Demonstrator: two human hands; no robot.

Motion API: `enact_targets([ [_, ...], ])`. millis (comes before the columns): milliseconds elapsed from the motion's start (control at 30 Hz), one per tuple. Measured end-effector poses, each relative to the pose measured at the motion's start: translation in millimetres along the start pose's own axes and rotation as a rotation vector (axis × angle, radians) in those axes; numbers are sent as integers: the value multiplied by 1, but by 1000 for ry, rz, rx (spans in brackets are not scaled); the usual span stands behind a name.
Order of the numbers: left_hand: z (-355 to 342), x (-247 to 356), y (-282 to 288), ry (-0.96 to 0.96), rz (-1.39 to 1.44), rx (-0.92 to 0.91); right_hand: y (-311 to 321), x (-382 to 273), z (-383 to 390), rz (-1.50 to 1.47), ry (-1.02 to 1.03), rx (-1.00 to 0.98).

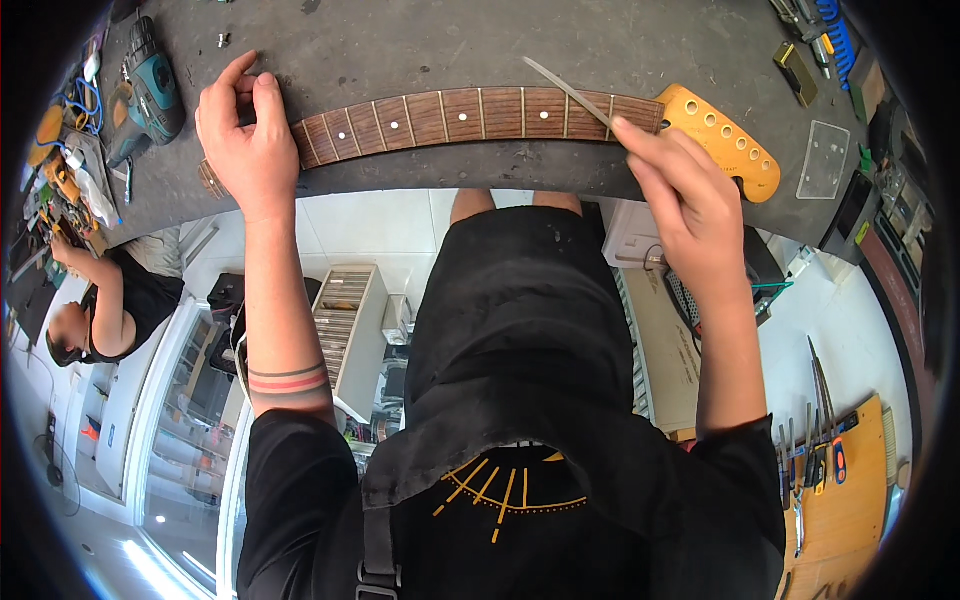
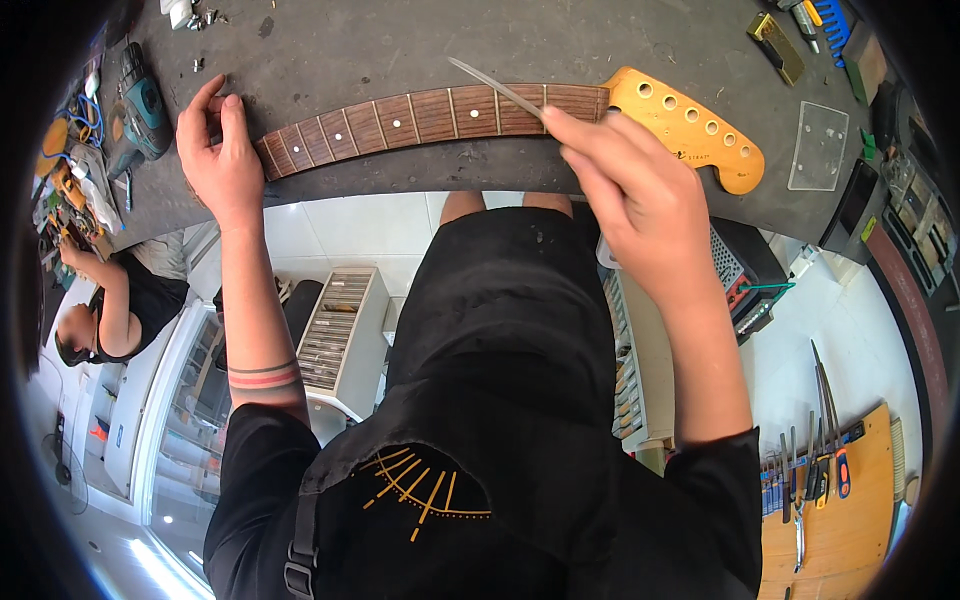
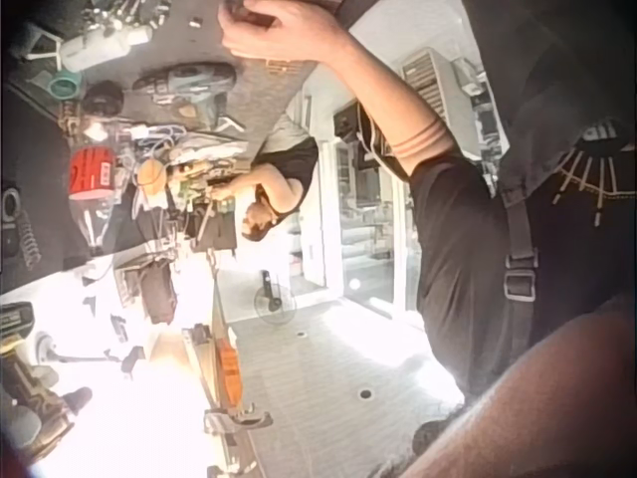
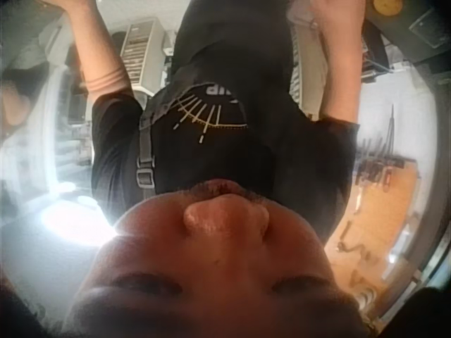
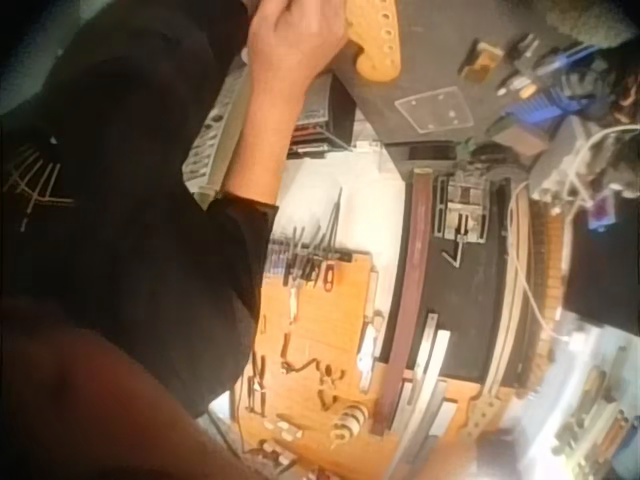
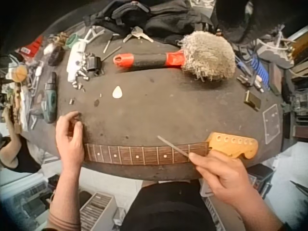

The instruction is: The person uses a file to smooth the nut slots and the fret ends on a guitar neck held on a workbench.

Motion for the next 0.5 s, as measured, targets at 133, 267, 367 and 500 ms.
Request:
enact_targets([
  [133, 1, 0, 0, 24, -4, -11, -17, -37, -7, 350, 220, 10],
  [267, 3, -4, 1, 35, 15, 5, -14, -29, 7, 70, 66, -8],
  [367, 3, -1, 1, 30, 8, 2, -12, 7, 23, -211, -135, 35],
  [500, 3, -2, 2, 23, 4, -4, -16, 44, 44, -431, -406, 15],
])
Point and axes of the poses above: each hand's wrist, its own z-axis away from the middle knuckle, its own y-axis out of the back of the hand, x = y × z, the point moved 10 cm from there along -z, towards the middle knuckle, and after that the axes turned 11 degrees about -y, right-handed, at the moved point
